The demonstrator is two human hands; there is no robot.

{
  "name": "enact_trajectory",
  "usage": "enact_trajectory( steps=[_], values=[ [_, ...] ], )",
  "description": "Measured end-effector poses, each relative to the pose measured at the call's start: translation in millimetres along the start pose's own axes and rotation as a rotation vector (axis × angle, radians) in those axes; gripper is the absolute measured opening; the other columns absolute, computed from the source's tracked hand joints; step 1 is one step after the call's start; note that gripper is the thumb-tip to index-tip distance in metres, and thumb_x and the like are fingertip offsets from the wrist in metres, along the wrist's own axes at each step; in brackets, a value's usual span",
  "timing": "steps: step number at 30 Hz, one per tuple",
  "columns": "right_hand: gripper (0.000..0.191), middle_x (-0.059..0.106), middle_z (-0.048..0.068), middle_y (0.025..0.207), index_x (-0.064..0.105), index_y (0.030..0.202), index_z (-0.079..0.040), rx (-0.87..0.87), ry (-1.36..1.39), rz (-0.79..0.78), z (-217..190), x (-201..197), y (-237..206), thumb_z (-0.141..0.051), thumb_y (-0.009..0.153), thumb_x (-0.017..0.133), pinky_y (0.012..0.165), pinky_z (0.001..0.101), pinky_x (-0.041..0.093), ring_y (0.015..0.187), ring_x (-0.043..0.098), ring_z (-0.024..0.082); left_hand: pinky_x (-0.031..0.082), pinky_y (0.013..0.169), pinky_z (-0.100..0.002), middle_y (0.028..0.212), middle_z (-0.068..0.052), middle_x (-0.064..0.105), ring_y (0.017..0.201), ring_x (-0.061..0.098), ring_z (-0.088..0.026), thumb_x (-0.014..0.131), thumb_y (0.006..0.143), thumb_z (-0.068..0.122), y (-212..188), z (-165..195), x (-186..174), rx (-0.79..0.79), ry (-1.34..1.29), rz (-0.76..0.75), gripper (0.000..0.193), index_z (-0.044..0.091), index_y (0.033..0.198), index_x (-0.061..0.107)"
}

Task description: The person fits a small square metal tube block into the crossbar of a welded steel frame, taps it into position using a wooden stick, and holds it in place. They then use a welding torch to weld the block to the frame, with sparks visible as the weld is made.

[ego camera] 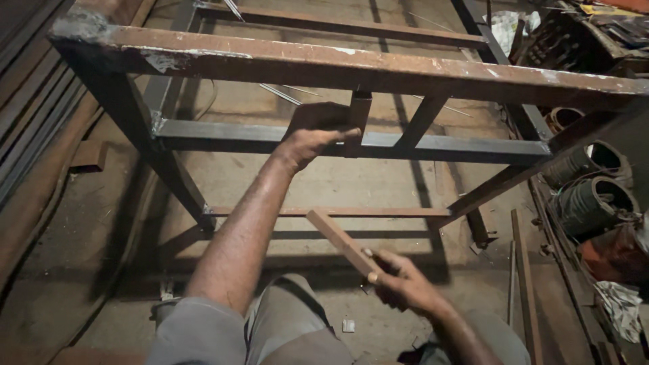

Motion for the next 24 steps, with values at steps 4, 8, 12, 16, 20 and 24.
enact_trajectory(
  steps=[4,8,12,16,20,24],
  values=[
    [0.069,0.070,0.001,0.085,0.049,0.151,-0.020,0.096,0.011,0.000,20.6,20.6,-5.0,-0.023,0.086,0.071,0.042,0.0276,0.044,0.052,0.054,0.010,0.062,0.078,-0.031,0.099,-0.007,0.078,0.089,0.073,-0.015,0.081,0.082,0.008,-0.9,1.2,4.8,-0.093,-0.140,-0.094,0.031,-0.002,0.110,0.073],
    [0.067,0.068,0.000,0.086,0.048,0.153,-0.020,0.099,-0.005,-0.059,46.6,27.1,-11.7,-0.023,0.089,0.069,0.045,0.0259,0.044,0.055,0.054,0.009,0.061,0.075,-0.034,0.097,-0.008,0.076,0.085,0.072,-0.017,0.081,0.081,0.004,-2.7,-0.7,5.1,-0.112,-0.243,-0.079,0.029,-0.003,0.108,0.074],
    [0.066,0.063,0.001,0.081,0.049,0.153,-0.019,0.128,0.040,-0.052,74.1,30.6,-14.4,-0.023,0.090,0.070,0.045,0.0265,0.043,0.054,0.052,0.010,0.059,0.084,-0.030,0.103,-0.007,0.076,0.094,0.071,-0.013,0.077,0.082,0.002,-2.6,-5.8,1.5,0.072,-0.111,-0.013,0.030,-0.002,0.112,0.074],
    [0.068,0.063,-0.001,0.080,0.046,0.155,-0.026,0.232,-0.009,-0.039,90.3,30.9,-15.4,-0.024,0.090,0.068,0.044,0.0263,0.041,0.054,0.050,0.010,0.059,0.085,-0.030,0.104,-0.007,0.077,0.095,0.070,-0.014,0.077,0.080,0.000,-0.5,-14.8,0.1,0.054,-0.120,0.019,0.033,-0.002,0.113,0.073],
    [0.069,0.057,0.002,0.074,0.046,0.156,-0.030,0.212,-0.001,-0.084,96.1,31.7,-16.2,-0.024,0.090,0.066,0.042,0.0272,0.040,0.051,0.049,0.011,0.059,0.087,-0.029,0.106,-0.007,0.076,0.097,0.071,-0.014,0.074,0.081,0.000,-1.6,-17.2,-2.0,0.052,-0.191,0.009,0.034,-0.001,0.115,0.073],
    [0.067,0.062,0.000,0.084,0.049,0.155,-0.026,0.201,-0.010,-0.084,105.4,33.1,-13.3,-0.024,0.092,0.070,0.047,0.0261,0.042,0.058,0.051,0.009,0.058,0.086,-0.030,0.105,-0.008,0.076,0.096,0.070,-0.015,0.078,0.080,-0.001,-2.8,-15.6,-3.0,0.046,-0.172,0.033,0.035,-0.002,0.115,0.073]
  ],
)
Point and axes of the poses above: each hand's wrist, its own y-axis towards the middle knuckle, its own x-axis out of the palm, z = x × y, the point moved 2 cm from there along y, towards the middle knuckle
